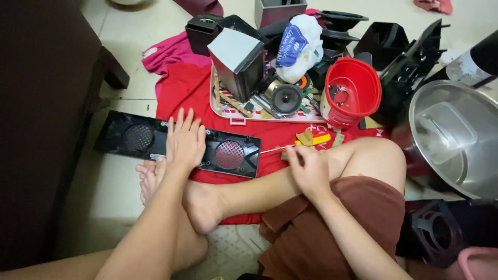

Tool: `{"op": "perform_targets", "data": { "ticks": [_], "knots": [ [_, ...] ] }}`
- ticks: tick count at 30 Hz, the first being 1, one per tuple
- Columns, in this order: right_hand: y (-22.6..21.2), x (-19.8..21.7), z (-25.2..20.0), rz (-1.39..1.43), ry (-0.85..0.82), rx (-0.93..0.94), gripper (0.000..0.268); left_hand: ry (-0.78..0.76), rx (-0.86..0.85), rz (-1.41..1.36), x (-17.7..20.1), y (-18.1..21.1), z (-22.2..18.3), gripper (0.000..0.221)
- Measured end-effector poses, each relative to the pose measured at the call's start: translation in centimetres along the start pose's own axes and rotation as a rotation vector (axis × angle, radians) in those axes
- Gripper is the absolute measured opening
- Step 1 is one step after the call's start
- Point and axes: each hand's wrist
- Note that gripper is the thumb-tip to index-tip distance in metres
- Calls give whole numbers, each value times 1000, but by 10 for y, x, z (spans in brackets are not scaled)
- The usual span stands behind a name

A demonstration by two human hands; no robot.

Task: Cleaning a speaker housing with a sponge, applying adhesive strips, and sorting screws from a bowl for assembly.

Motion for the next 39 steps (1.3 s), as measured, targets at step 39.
{"op": "perform_targets", "data": {
  "ticks": [39],
  "knots": [
    [-1, -66, -2, -330, -406, 147, 47, -68, 133, -66, -10, -2, 5, 46]
  ]
}}
Point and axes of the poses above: each hand's wrist, its own z-axis towards the middle knuckle, its own x-axis out of the back of the hand, y = z × x, and after that the axes turned 14 degrees about z, right-handed
